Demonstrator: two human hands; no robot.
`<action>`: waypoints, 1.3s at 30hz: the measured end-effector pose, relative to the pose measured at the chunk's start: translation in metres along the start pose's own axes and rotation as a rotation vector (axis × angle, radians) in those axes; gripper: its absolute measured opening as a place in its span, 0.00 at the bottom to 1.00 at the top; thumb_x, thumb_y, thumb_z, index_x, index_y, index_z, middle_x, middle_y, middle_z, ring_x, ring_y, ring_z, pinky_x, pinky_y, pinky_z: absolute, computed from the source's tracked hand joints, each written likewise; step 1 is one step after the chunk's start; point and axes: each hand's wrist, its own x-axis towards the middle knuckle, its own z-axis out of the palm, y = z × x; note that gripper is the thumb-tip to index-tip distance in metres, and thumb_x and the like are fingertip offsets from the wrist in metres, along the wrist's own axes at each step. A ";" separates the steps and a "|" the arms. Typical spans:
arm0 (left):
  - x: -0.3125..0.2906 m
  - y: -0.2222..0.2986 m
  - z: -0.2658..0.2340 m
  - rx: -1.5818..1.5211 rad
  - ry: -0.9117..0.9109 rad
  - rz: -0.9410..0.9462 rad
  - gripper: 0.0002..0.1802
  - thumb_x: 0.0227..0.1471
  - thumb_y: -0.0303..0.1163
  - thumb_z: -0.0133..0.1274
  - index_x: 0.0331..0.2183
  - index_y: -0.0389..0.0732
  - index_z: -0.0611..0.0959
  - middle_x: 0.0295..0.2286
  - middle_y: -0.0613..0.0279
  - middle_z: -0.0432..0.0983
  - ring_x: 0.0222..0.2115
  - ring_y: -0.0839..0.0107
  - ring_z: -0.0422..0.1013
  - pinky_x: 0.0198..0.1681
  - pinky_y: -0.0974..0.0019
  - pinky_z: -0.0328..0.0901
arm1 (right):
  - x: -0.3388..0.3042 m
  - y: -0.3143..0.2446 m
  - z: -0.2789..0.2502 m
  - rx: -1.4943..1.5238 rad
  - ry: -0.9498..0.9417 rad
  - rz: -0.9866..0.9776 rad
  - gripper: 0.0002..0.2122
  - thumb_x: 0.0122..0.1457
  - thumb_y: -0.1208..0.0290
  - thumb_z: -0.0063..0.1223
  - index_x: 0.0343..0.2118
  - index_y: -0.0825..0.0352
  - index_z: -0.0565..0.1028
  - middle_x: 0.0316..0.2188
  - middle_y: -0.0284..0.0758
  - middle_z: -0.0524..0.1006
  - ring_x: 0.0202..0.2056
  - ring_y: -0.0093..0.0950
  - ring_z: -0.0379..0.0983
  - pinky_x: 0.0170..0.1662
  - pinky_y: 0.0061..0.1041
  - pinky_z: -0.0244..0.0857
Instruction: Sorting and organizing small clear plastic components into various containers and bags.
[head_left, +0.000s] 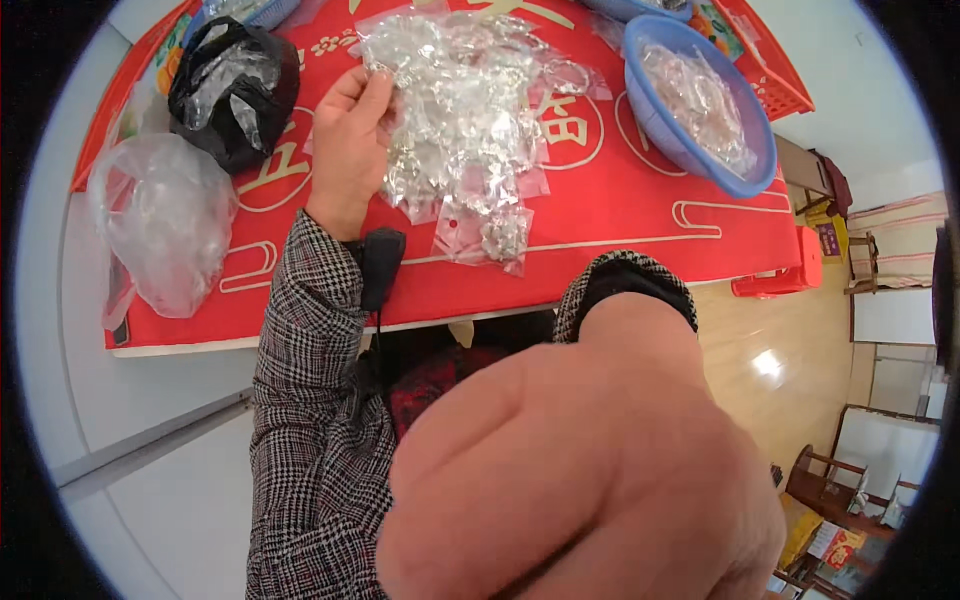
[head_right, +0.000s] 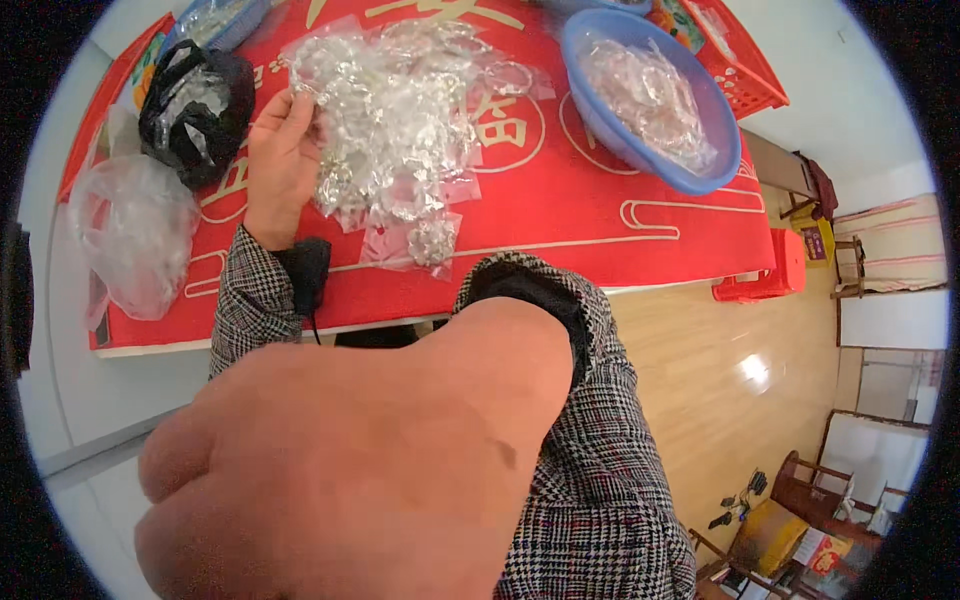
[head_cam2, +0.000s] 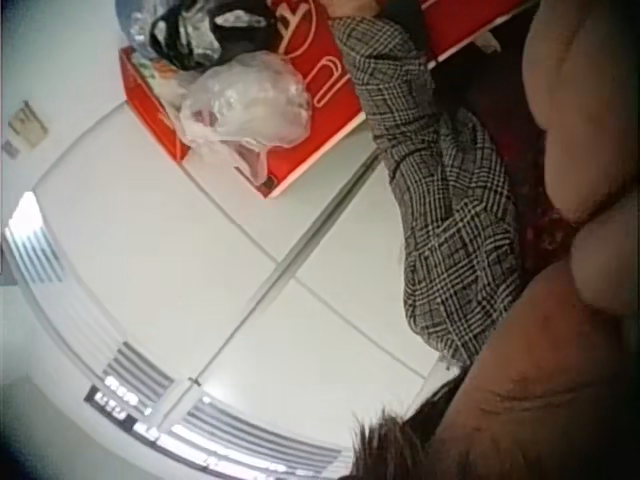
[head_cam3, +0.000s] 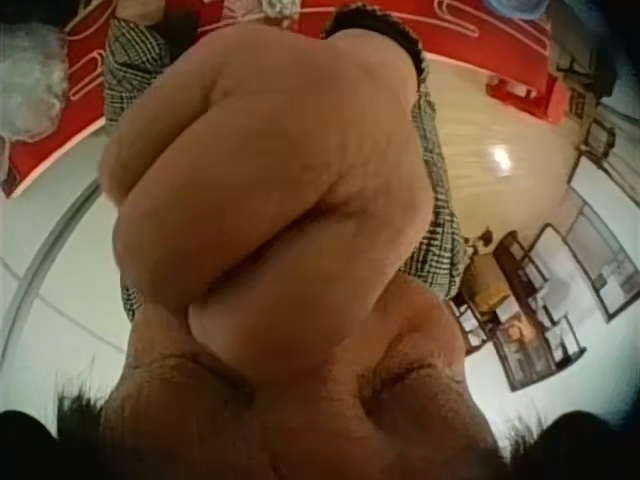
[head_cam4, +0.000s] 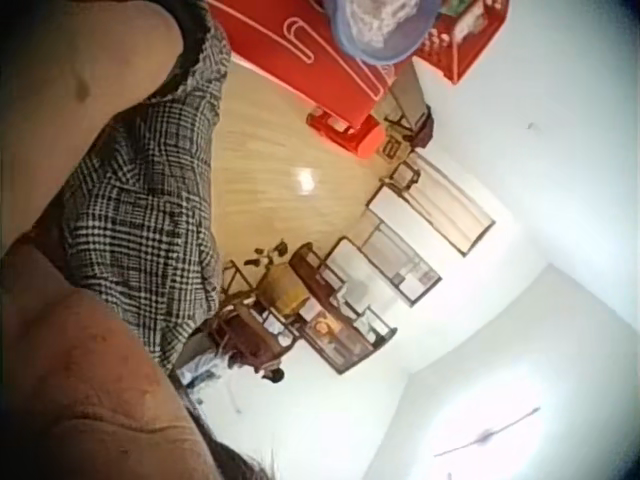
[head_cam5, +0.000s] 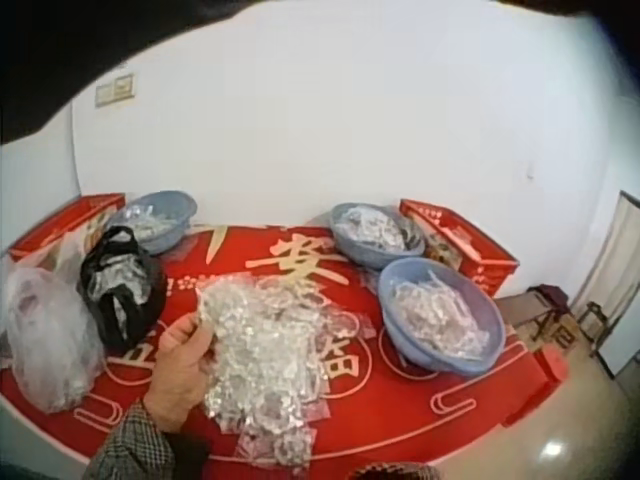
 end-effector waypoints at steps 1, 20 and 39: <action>0.000 0.000 0.001 -0.005 -0.005 0.023 0.06 0.51 0.27 0.48 0.32 0.36 0.75 0.22 0.69 0.70 0.21 0.83 0.64 0.25 0.80 0.58 | -0.001 0.000 -0.001 0.010 0.001 -0.009 0.04 0.49 0.77 0.45 0.20 0.67 0.70 0.20 0.36 0.71 0.21 0.30 0.68 0.24 0.24 0.61; -0.005 0.005 0.004 -0.168 -0.017 0.027 0.08 0.50 0.27 0.48 0.35 0.38 0.76 0.25 0.70 0.72 0.23 0.83 0.65 0.28 0.79 0.59 | 0.014 -0.004 -0.017 -0.167 0.326 -0.028 0.04 0.52 0.81 0.39 0.24 0.65 0.65 0.26 0.32 0.69 0.20 0.24 0.61 0.20 0.19 0.55; -0.004 0.012 0.009 0.081 0.058 0.112 0.09 0.52 0.30 0.46 0.35 0.36 0.75 0.24 0.74 0.68 0.21 0.86 0.60 0.25 0.80 0.56 | -0.017 0.129 -0.110 -1.008 0.237 0.575 0.08 0.49 0.70 0.51 0.27 0.71 0.74 0.18 0.33 0.72 0.23 0.17 0.66 0.28 0.20 0.61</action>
